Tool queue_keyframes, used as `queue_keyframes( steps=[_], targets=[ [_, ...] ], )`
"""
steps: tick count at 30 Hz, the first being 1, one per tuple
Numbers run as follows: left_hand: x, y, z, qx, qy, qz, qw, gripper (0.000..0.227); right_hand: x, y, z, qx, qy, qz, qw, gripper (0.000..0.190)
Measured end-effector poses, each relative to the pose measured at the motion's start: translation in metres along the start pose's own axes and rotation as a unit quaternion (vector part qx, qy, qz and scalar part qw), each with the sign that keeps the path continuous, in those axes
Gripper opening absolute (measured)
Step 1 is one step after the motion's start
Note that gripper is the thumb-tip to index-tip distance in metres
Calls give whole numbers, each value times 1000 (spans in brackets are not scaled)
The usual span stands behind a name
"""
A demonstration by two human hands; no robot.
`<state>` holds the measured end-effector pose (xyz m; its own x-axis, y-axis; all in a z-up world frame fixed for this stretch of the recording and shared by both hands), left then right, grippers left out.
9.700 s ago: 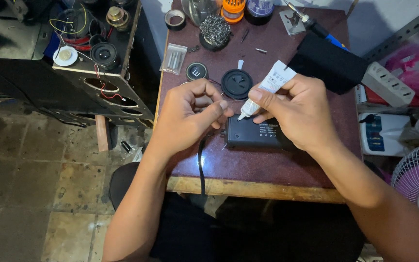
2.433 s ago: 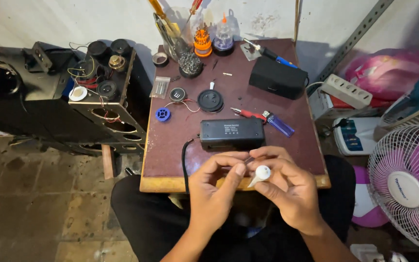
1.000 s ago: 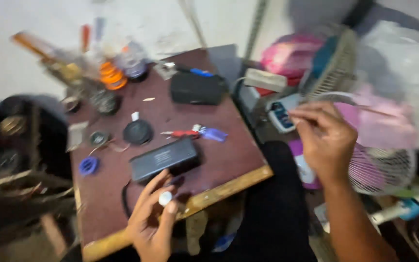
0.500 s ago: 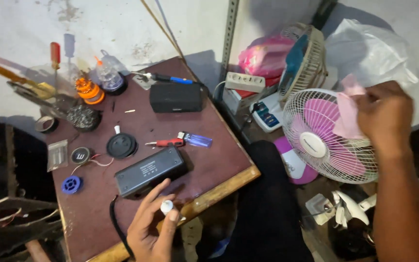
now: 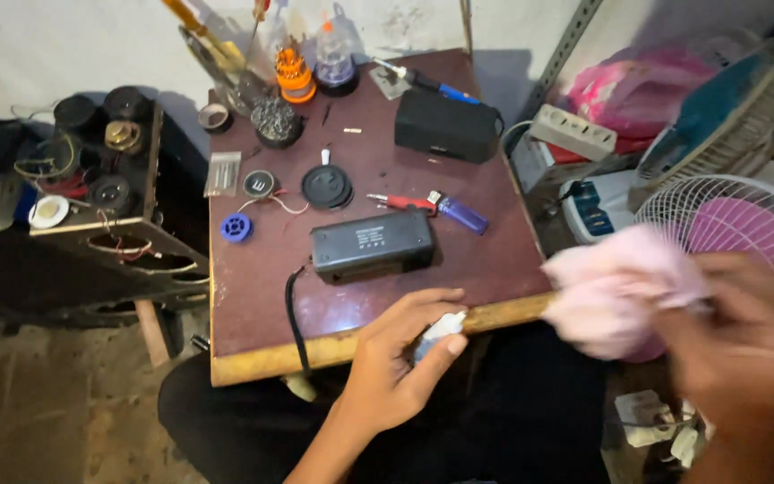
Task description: The person applies a white substance from a tube onto a small black electronic component and then places it onto a larger black power adapter. They use a pink cloth to wipe the component and the adapter, then press the component into place on the adapter.
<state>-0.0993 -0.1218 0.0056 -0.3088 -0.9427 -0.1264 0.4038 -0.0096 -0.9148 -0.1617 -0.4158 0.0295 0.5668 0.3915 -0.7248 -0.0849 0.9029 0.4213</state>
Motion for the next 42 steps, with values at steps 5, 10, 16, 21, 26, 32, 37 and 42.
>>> queue_keyframes(
  steps=[5, 10, 16, 21, 26, 32, 37, 42],
  targets=[
    [4, 4, -5, 52, 61, 12, 997, 36, 53, 86, 7, -21, 134, 277, 951, 11],
    [-1, 2, -10, 34, 70, 34, 996, 30, 68, 98, 9, -72, 184, 250, 948, 15],
    [1, 7, -16, 8, 70, 7, 997, 33, 82, 95, 2, -103, 175, 196, 959, 9],
    [-7, 8, -22, 10, 51, -6, 999, 33, 85, 87, 5, -113, 161, 176, 964, 10],
    [-32, 7, -35, -25, -25, -2, 999, 29, 96, 71, 9, -151, 89, 100, 979, 5],
    [-56, 7, -33, -45, -92, -9, 995, 38, 135, 84, 17, -289, 147, 43, 945, 23],
    [-48, 13, -19, -44, -92, -21, 995, 33, 136, 84, 24, -245, 111, 68, 961, 34],
    [-35, 19, -7, -41, -77, -75, 993, 29, 121, 86, 32, -163, 69, 160, 971, 24]
  ],
)
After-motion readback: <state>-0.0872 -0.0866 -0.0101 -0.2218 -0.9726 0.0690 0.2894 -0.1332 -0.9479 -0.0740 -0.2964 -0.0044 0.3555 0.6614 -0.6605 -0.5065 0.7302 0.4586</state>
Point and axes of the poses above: each hand's wrist, its own z-axis towards the middle knuckle, its own x-axis out of the palm, y = z × x, the point moved 3 cm from there along z, towards the middle knuckle, and after that the axes turned 3 degrees about -z, right-handed, at the moved point
